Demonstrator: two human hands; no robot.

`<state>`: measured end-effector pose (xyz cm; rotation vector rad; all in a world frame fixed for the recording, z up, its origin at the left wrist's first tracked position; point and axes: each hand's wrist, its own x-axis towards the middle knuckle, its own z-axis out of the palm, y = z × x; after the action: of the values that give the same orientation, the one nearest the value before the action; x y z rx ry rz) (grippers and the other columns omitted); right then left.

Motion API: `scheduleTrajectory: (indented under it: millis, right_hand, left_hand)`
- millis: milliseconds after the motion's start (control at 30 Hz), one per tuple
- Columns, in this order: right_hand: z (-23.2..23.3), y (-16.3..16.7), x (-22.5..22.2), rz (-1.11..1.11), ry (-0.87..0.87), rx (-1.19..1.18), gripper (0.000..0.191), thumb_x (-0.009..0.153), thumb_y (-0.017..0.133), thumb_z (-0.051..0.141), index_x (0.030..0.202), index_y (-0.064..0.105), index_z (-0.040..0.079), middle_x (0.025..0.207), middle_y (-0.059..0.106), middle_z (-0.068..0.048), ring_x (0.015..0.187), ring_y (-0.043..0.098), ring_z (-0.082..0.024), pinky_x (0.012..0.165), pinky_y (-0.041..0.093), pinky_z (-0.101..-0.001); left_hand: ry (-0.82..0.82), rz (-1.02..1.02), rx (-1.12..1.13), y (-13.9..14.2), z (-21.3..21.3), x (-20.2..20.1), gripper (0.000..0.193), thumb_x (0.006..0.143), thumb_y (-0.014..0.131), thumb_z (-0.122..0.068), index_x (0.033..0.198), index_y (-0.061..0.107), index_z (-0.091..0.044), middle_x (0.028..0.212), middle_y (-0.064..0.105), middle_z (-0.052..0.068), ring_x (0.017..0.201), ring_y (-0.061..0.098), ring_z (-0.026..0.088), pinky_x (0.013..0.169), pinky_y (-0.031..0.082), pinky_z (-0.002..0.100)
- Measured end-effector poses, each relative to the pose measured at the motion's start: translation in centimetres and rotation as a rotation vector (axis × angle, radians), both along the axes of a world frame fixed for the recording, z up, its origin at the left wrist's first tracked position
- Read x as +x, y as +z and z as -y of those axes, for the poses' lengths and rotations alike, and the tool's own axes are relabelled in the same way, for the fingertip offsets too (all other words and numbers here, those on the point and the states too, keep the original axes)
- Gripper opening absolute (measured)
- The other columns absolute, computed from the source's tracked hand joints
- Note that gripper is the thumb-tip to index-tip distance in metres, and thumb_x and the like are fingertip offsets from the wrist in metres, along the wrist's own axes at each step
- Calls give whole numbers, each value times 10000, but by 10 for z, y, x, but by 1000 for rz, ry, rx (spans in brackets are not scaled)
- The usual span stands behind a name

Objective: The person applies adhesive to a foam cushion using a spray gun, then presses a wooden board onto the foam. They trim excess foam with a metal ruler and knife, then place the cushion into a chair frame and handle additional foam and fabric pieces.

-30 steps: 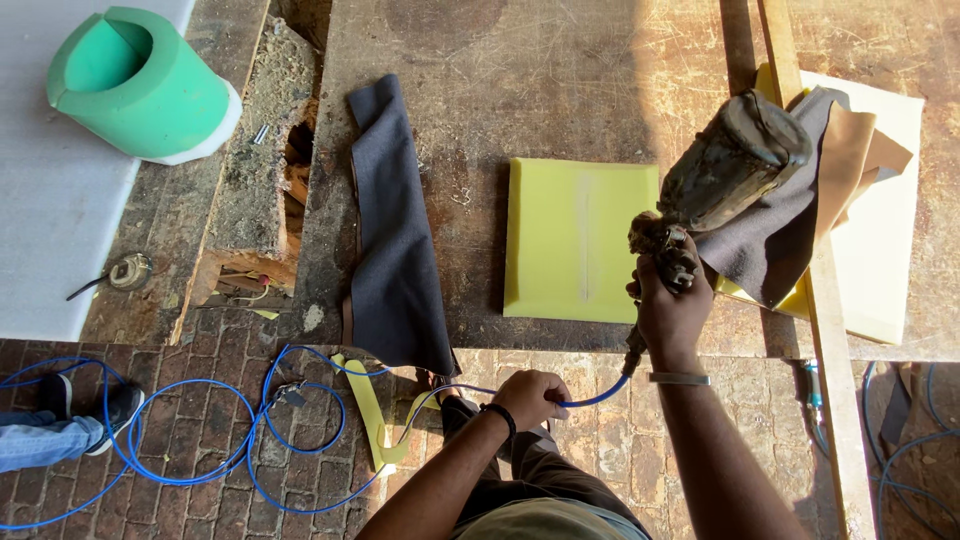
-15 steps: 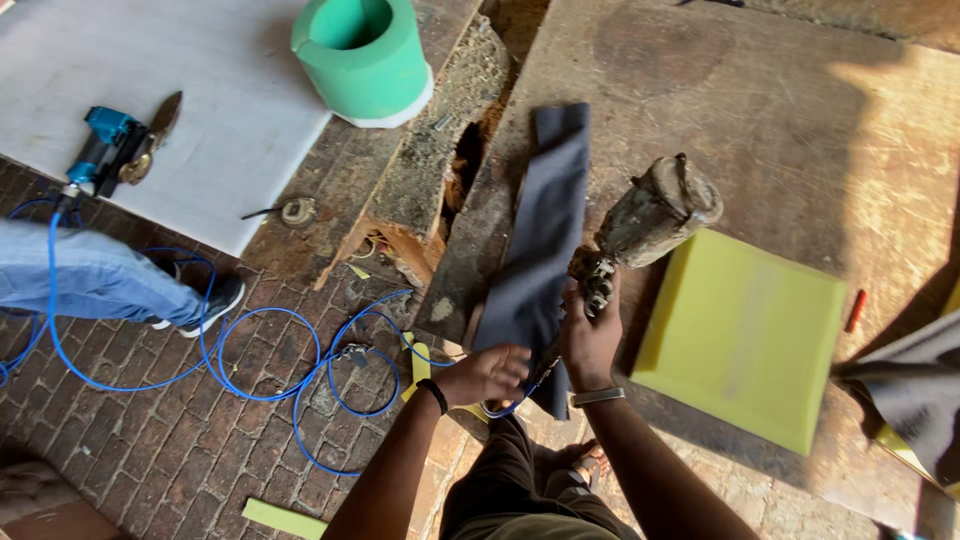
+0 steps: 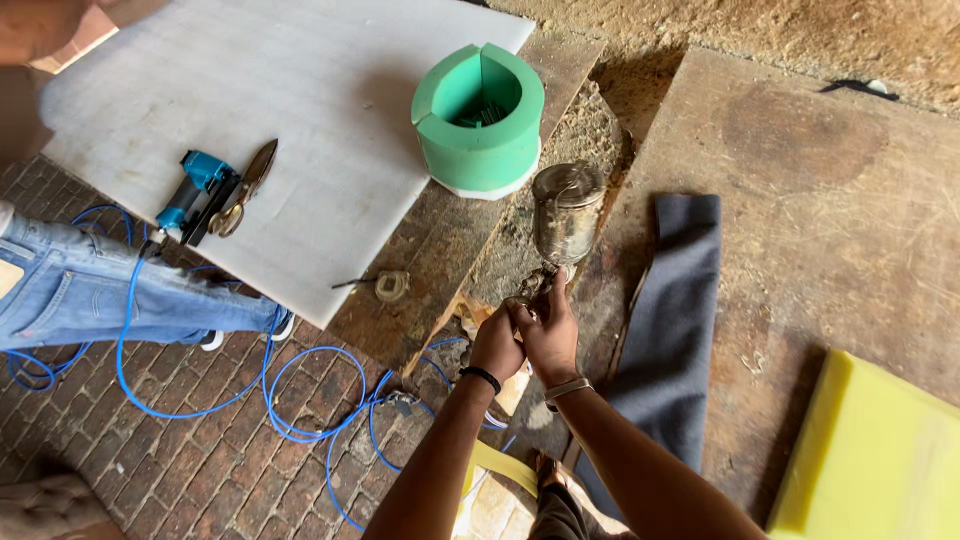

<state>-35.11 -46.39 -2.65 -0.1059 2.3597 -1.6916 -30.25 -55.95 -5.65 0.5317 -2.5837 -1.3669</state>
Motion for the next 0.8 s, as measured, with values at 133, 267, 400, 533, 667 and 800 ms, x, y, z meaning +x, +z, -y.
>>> scheduleTrajectory:
  millis: [133, 267, 400, 533, 667, 800]
  right_hand:
    - [32, -28, -38, -50, 85, 134, 1032, 829, 840, 256, 1605, 190, 53, 1113, 743, -128, 978, 730, -224, 880, 588, -340]
    - [61, -50, -72, 96, 171, 199, 1022, 872, 755, 303, 1640, 115, 95, 1183, 730, -127, 1049, 729, -251, 921, 628, -359]
    - [69, -59, -86, 171, 220, 234, 967, 913, 762, 317, 1625, 130, 151, 1402, 553, -185, 1260, 582, -312, 1025, 532, -407]
    - [40, -60, -79, 390, 286, 224, 824, 923, 687, 309, 1619, 251, 244, 1512, 518, -125, 1384, 523, -277, 1133, 450, -402]
    - [4, -59, -69, 305, 405, 145, 680, 930, 657, 311, 1545, 403, 169, 1486, 573, -105, 1375, 558, -243, 1124, 448, -379]
    - [-28, -58, -63, 300, 362, 204, 539, 959, 661, 303, 1454, 537, 130, 1442, 607, -93, 1326, 595, -236, 1114, 479, -366]
  left_hand:
    - [50, -58, 13, -37, 31, -31, 242, 879, 644, 1, 1119, 616, -16, 1071, 718, 243, 1051, 669, 454, 823, 556, 514]
    - [41, 146, 34, -59, 59, -64, 227, 907, 665, -21, 1129, 624, -34, 1134, 733, 190, 1075, 714, 364, 901, 580, 476]
    - [17, 203, 40, -70, 81, -81, 505, 786, 616, 127, 1263, 607, -39, 1298, 660, 196, 1216, 635, 347, 1008, 544, 452]
    - [20, 325, 14, -74, 88, -84, 552, 855, 624, 86, 1387, 543, -35, 1377, 619, 204, 1288, 602, 346, 1072, 510, 438]
    - [124, 316, 32, -70, 79, -83, 565, 899, 641, 46, 1441, 509, -46, 1432, 569, 216, 1332, 547, 370, 1096, 469, 460]
    - [222, 417, 100, -48, 65, -78, 735, 836, 588, 124, 1517, 448, -115, 1525, 491, 178, 1273, 595, 405, 1051, 502, 513]
